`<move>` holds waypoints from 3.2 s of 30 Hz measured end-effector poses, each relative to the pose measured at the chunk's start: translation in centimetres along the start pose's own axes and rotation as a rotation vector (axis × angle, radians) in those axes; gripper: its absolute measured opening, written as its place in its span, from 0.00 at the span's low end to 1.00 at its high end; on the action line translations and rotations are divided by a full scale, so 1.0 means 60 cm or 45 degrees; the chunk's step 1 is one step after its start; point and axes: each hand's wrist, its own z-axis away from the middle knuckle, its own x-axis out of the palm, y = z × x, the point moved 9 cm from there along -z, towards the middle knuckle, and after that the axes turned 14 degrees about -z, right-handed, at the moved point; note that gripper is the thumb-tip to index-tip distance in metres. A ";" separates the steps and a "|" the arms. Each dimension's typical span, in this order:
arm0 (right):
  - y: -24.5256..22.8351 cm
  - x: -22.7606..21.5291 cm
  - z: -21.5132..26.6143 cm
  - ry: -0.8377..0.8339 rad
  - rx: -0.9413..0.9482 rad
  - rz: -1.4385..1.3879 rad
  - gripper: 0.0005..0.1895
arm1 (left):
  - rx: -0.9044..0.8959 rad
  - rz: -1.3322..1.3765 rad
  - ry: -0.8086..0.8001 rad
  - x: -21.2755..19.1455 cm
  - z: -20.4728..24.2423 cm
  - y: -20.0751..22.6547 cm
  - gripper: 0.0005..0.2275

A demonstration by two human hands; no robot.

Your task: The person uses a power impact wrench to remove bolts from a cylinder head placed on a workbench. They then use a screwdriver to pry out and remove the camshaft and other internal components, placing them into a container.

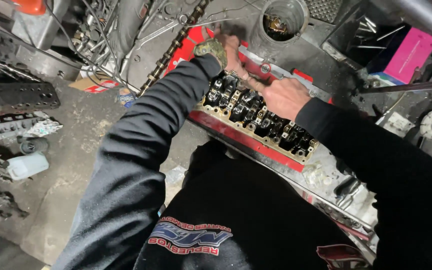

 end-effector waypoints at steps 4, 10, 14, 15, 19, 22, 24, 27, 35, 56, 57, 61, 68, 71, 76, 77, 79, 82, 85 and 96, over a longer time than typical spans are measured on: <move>-0.015 -0.028 0.006 -0.002 -0.006 0.037 0.45 | 0.029 -0.050 -0.092 -0.004 0.021 0.001 0.50; -0.040 -0.018 -0.078 0.103 -0.099 0.018 0.36 | -0.074 -0.100 -0.089 0.011 0.040 -0.089 0.46; -0.046 -0.021 -0.088 0.006 -0.033 -0.018 0.30 | -0.140 0.149 -0.085 0.012 0.070 -0.108 0.39; -0.049 -0.018 -0.082 -0.014 -0.019 -0.035 0.33 | -0.164 0.175 -0.018 0.011 0.077 -0.104 0.41; -0.031 -0.012 -0.067 -0.087 -0.021 0.040 0.39 | -0.142 0.268 0.061 0.015 0.053 -0.089 0.49; -0.033 -0.019 -0.063 -0.027 -0.027 0.050 0.43 | -0.107 0.289 0.087 0.010 0.045 -0.081 0.45; -0.041 -0.027 -0.068 -0.052 0.008 0.035 0.38 | -0.129 0.180 0.010 0.023 0.049 -0.092 0.46; -0.036 -0.018 -0.064 -0.045 0.033 0.021 0.37 | -0.125 0.236 0.002 0.018 0.043 -0.099 0.42; -0.047 0.000 -0.099 -0.003 0.071 -0.007 0.42 | -0.128 0.184 0.070 0.034 0.034 -0.131 0.48; -0.053 -0.042 -0.164 0.006 0.080 0.002 0.39 | -0.298 0.691 0.166 0.064 0.029 -0.188 0.35; -0.050 -0.043 -0.166 -0.001 0.053 0.026 0.39 | -0.281 0.904 0.183 0.063 0.034 -0.185 0.27; -0.052 -0.039 -0.177 -0.048 -0.013 0.043 0.40 | -0.306 0.880 0.326 0.124 -0.003 -0.191 0.26; -0.038 -0.063 -0.198 -0.084 -0.109 0.168 0.36 | -0.274 1.096 0.570 0.143 -0.038 -0.205 0.15; -0.038 -0.056 -0.214 -0.187 -0.127 0.234 0.38 | -0.284 1.030 0.479 0.119 0.002 -0.213 0.14; -0.046 -0.050 -0.225 -0.255 -0.170 0.288 0.38 | -0.357 1.080 0.318 0.109 0.058 -0.216 0.10; -0.050 -0.055 -0.225 -0.230 -0.201 0.309 0.38 | -0.323 1.018 0.324 0.107 0.058 -0.214 0.11; -0.053 -0.055 -0.229 -0.209 -0.232 0.326 0.39 | -0.287 0.958 0.325 0.099 0.059 -0.203 0.11; -0.059 -0.069 -0.242 -0.199 -0.294 0.366 0.35 | -0.578 1.132 0.106 0.111 0.064 -0.217 0.09; -0.065 -0.068 -0.232 -0.250 -0.274 0.319 0.37 | -0.585 1.076 0.063 0.116 0.075 -0.211 0.15; -0.055 -0.114 -0.148 -0.029 0.081 0.120 0.27 | -0.459 1.184 0.474 0.237 0.108 -0.279 0.07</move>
